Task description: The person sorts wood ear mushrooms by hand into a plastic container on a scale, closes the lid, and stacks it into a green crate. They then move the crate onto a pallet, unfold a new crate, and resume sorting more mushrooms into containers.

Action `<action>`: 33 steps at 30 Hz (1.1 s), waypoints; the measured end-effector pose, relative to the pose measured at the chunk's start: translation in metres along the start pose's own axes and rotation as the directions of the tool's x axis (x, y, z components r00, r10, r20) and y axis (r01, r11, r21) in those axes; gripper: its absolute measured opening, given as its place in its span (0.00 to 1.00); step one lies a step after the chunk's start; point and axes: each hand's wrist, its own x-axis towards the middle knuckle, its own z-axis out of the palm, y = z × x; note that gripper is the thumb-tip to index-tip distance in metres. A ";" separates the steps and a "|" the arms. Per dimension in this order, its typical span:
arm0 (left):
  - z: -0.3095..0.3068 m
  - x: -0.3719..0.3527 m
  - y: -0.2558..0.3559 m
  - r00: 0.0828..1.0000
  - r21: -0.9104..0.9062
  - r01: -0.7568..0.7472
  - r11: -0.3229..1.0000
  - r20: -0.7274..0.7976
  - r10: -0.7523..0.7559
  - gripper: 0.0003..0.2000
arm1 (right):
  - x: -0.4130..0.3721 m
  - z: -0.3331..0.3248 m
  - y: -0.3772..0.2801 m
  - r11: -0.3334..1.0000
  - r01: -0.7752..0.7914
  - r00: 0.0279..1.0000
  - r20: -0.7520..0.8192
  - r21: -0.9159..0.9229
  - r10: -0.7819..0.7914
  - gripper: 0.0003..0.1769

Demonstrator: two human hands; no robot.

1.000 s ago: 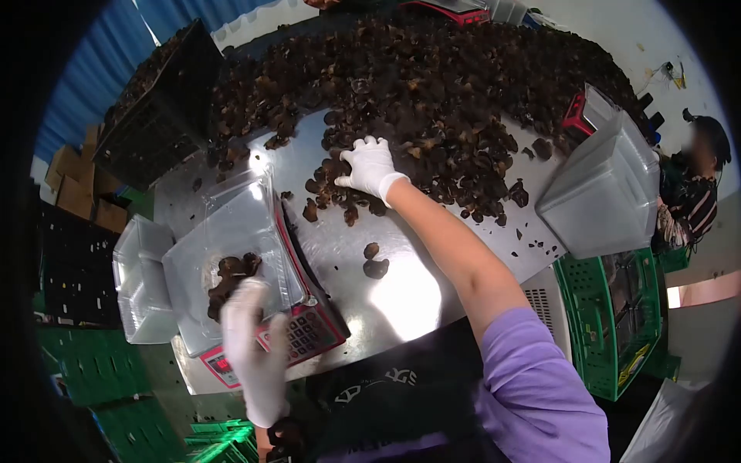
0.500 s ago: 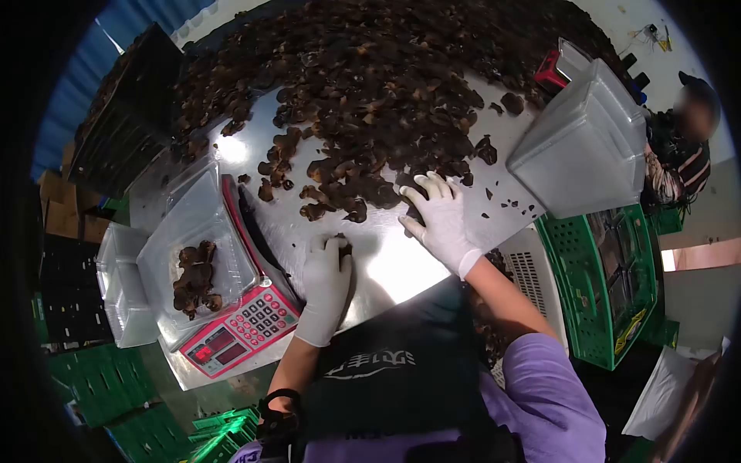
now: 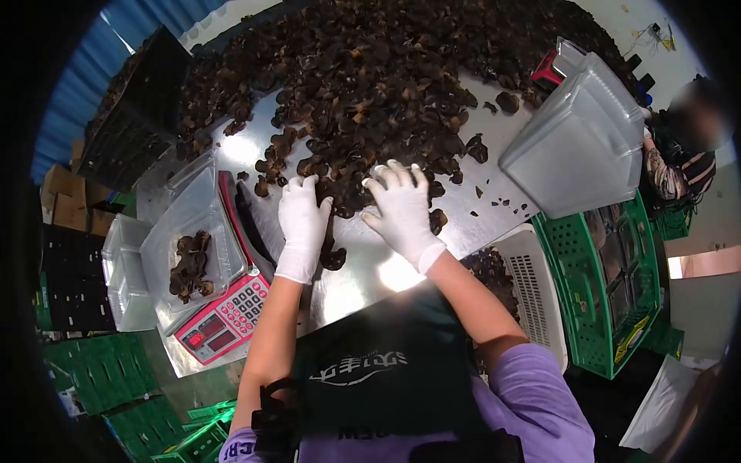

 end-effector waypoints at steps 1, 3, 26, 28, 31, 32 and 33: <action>0.000 0.005 0.000 0.996 0.099 -0.008 0.995 0.092 -0.001 0.14 | 0.004 0.003 -0.003 0.998 0.025 0.999 0.048 -0.054 -0.022 0.28; 0.004 0.008 -0.006 0.997 0.108 -0.024 0.994 0.071 0.016 0.12 | 0.004 0.020 0.005 0.995 0.055 0.998 -0.010 -0.078 -0.056 0.18; 0.006 -0.017 0.023 0.995 -0.565 0.093 0.820 0.029 -0.093 0.13 | 0.000 -0.004 0.015 0.963 -0.099 0.994 -0.023 0.252 0.108 0.11; 0.004 -0.017 0.011 0.930 -0.913 0.343 0.221 0.297 -0.214 0.10 | -0.004 -0.030 0.016 0.747 -0.247 0.930 -0.065 0.618 0.361 0.06; -0.013 -0.011 -0.003 0.869 -0.820 0.427 -0.381 0.489 -0.079 0.10 | -0.016 -0.059 0.034 0.027 -0.299 0.843 0.250 0.954 0.476 0.07; -0.009 -0.008 -0.007 0.847 -0.732 0.434 -0.525 0.531 -0.040 0.11 | -0.023 -0.057 0.051 -0.208 -0.320 0.786 0.382 0.924 0.486 0.09; -0.003 -0.006 -0.013 0.847 -0.684 0.476 -0.552 0.526 0.078 0.15 | -0.030 -0.050 0.068 -0.293 -0.261 0.811 0.373 0.920 0.450 0.11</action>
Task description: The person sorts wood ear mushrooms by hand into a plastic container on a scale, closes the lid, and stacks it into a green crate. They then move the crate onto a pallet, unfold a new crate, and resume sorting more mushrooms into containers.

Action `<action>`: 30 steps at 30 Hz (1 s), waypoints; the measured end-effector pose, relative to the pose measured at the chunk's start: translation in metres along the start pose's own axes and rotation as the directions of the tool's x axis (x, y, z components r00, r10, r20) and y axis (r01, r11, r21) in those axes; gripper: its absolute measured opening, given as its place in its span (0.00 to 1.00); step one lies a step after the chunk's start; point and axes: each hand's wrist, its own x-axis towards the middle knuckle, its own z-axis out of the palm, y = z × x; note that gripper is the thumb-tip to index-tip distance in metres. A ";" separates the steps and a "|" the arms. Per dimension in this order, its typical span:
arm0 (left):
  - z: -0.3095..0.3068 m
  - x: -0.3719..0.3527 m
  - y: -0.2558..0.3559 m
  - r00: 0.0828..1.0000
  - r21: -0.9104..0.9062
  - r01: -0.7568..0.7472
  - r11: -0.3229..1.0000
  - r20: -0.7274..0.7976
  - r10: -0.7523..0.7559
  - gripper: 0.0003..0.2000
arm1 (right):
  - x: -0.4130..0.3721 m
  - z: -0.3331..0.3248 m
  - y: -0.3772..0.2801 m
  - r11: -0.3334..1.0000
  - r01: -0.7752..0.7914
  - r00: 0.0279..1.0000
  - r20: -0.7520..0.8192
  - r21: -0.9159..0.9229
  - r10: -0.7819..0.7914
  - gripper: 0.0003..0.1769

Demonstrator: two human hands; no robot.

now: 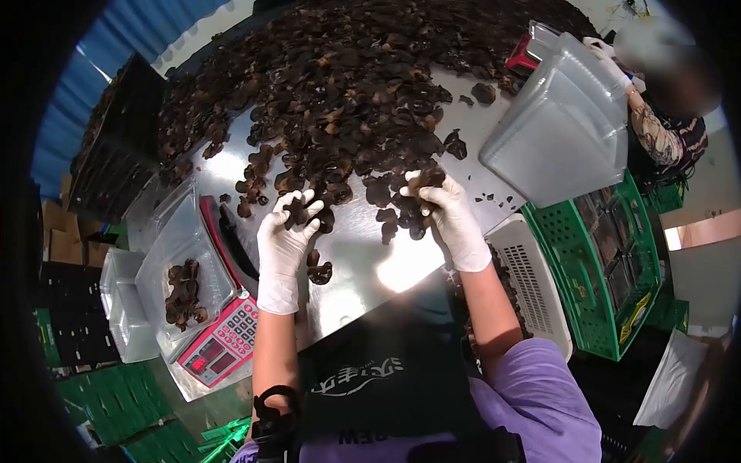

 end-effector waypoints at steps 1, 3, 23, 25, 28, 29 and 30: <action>0.004 0.005 -0.001 0.998 -0.003 0.022 1.000 0.050 -0.022 0.20 | 0.003 -0.008 0.001 0.995 0.006 0.999 0.046 0.102 -0.011 0.13; 0.017 0.012 -0.007 0.995 0.054 0.056 0.997 0.079 -0.061 0.20 | 0.003 -0.019 0.004 0.985 0.040 0.996 0.076 0.168 -0.053 0.14; 0.051 0.043 -0.087 0.921 0.903 -0.132 -0.410 0.264 0.286 0.09 | 0.015 -0.027 0.024 0.495 0.127 0.976 0.018 -0.860 -0.219 0.13; 0.053 0.042 -0.088 0.888 0.888 -0.158 -0.432 0.319 0.330 0.11 | 0.017 -0.023 0.022 0.300 -0.016 0.991 -0.056 -0.954 -0.123 0.15; 0.063 0.033 -0.076 0.876 0.942 -0.175 -0.287 0.282 0.391 0.14 | 0.017 -0.031 0.025 0.720 0.009 0.990 -0.094 -0.694 -0.102 0.07; 0.066 0.029 -0.071 0.891 0.974 -0.163 -0.158 0.214 0.400 0.16 | 0.014 -0.031 0.022 0.934 -0.007 0.992 -0.119 -0.357 -0.038 0.04; 0.062 0.026 -0.069 0.916 0.990 -0.136 0.026 0.116 0.384 0.17 | 0.008 -0.036 0.013 0.954 -0.018 0.993 -0.114 -0.300 -0.018 0.02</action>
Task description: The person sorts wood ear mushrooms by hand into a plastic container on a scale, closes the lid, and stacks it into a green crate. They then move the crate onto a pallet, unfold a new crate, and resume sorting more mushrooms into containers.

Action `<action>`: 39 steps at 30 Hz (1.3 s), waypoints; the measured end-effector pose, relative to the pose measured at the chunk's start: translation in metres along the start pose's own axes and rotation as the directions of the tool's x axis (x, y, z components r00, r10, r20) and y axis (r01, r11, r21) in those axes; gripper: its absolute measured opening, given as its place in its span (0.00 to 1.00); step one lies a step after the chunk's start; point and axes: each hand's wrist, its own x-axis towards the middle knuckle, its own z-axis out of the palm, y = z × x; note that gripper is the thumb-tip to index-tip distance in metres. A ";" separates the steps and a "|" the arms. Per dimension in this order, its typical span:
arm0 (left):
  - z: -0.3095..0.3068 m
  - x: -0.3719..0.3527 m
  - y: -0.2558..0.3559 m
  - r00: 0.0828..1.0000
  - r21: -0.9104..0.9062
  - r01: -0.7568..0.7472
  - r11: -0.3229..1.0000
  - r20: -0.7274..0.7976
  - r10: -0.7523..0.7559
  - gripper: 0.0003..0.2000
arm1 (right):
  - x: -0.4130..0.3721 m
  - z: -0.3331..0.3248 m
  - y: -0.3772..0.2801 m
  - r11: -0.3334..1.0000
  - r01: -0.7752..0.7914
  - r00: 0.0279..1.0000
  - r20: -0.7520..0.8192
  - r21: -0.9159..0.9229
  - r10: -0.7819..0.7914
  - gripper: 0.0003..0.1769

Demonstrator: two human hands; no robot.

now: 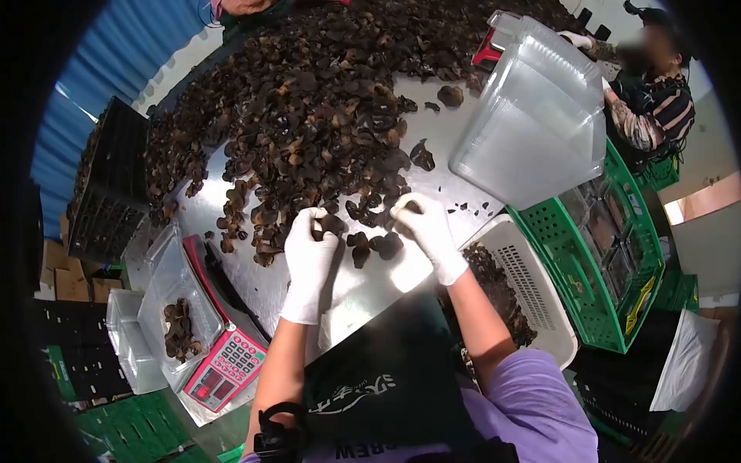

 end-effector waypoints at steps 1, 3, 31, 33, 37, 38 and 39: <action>-0.005 -0.003 0.001 0.999 -0.105 0.050 0.993 0.013 -0.049 0.14 | -0.002 -0.003 -0.002 0.995 0.029 0.999 -0.030 0.099 -0.026 0.02; -0.012 -0.009 -0.004 0.999 -0.152 0.023 0.988 0.042 -0.017 0.09 | -0.006 -0.017 -0.004 0.995 0.039 0.999 -0.029 0.087 -0.036 0.02; 0.051 -0.037 -0.016 0.948 0.180 -0.306 0.935 0.143 0.283 0.13 | -0.037 0.021 0.016 0.383 0.207 0.978 0.180 -0.900 -0.105 0.27; 0.043 -0.040 -0.015 0.949 -0.147 0.015 0.989 0.312 0.032 0.11 | -0.043 0.028 0.011 0.861 -0.094 0.985 0.078 -0.501 0.153 0.22; -0.001 -0.057 -0.009 0.987 -0.432 0.064 0.900 0.160 0.006 0.12 | -0.059 0.065 -0.010 0.967 -0.005 0.978 0.199 -0.253 0.058 0.23; -0.033 -0.058 0.011 0.983 -0.335 0.157 0.929 0.146 -0.113 0.11 | -0.065 0.084 -0.030 0.933 0.012 0.969 0.234 -0.360 0.078 0.22; -0.065 -0.063 0.022 0.992 -0.245 0.120 0.962 0.068 -0.106 0.13 | -0.068 0.104 -0.041 0.936 0.021 0.963 0.259 -0.351 0.076 0.22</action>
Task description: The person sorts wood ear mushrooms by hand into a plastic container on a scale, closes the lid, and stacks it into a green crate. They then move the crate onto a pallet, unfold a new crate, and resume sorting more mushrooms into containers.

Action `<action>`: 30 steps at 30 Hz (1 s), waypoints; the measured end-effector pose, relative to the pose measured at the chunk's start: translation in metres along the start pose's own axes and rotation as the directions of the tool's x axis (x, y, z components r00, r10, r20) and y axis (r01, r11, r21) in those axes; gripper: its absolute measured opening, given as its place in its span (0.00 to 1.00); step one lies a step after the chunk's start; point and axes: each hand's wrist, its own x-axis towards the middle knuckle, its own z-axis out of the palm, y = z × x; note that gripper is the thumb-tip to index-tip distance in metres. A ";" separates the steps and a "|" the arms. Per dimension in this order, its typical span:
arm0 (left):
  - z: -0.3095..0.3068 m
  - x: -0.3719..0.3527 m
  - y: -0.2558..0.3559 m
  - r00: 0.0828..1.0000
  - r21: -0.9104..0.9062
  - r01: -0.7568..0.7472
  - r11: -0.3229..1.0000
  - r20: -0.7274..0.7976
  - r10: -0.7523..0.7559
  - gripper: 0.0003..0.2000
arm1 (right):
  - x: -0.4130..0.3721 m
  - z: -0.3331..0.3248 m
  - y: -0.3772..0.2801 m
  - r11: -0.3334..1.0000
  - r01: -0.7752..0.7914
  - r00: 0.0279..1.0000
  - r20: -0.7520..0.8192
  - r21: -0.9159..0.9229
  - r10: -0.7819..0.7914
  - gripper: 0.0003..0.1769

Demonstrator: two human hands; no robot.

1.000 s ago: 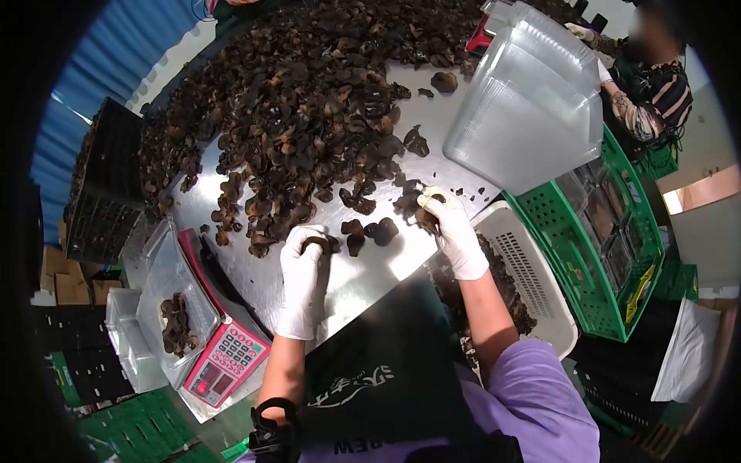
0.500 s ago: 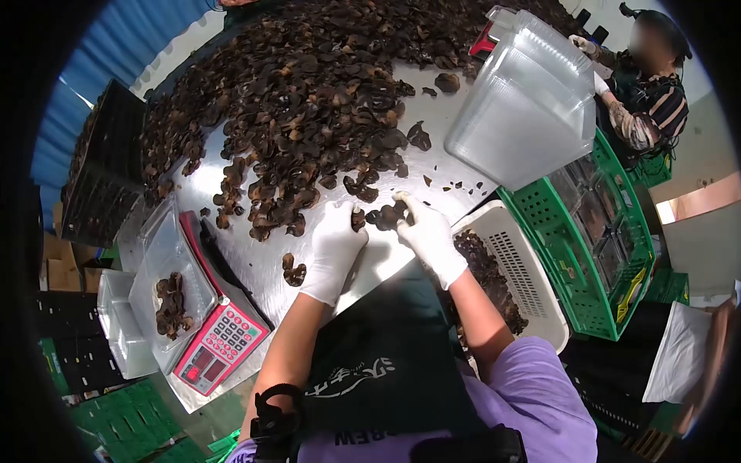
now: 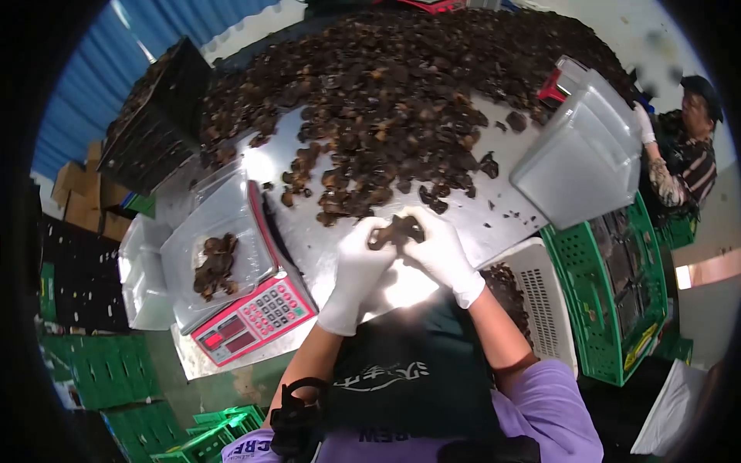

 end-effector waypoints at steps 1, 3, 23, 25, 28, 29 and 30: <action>-0.026 -0.004 0.004 0.996 0.002 -0.069 0.998 -0.058 0.069 0.13 | 0.002 0.018 -0.015 0.975 0.191 0.981 0.043 -0.115 -0.187 0.21; -0.086 -0.016 0.023 0.980 0.055 -0.120 0.991 -0.155 0.127 0.15 | 0.006 0.055 -0.049 0.897 0.407 0.909 0.177 -0.174 -0.378 0.21; -0.250 -0.048 -0.057 0.799 0.477 0.040 0.878 -0.543 0.259 0.20 | 0.038 0.175 -0.074 0.267 0.741 0.618 0.471 -0.615 -0.630 0.23; -0.240 -0.049 -0.043 0.726 0.597 0.076 0.799 -0.582 0.366 0.20 | 0.062 0.121 -0.053 0.330 0.594 0.752 0.359 -0.734 -0.553 0.20; -0.216 -0.052 -0.016 0.601 0.740 0.095 0.666 -0.575 0.554 0.18 | 0.092 0.054 0.023 0.326 0.384 0.807 0.141 -0.864 -0.574 0.17; -0.201 -0.052 -0.003 0.640 0.720 -0.042 0.693 -0.514 0.572 0.17 | 0.094 0.037 0.046 0.313 0.391 0.804 0.155 -0.866 -0.575 0.16; -0.185 -0.052 0.007 0.666 0.681 -0.174 0.712 -0.451 0.594 0.15 | 0.093 0.024 0.061 0.298 0.400 0.799 0.170 -0.867 -0.577 0.15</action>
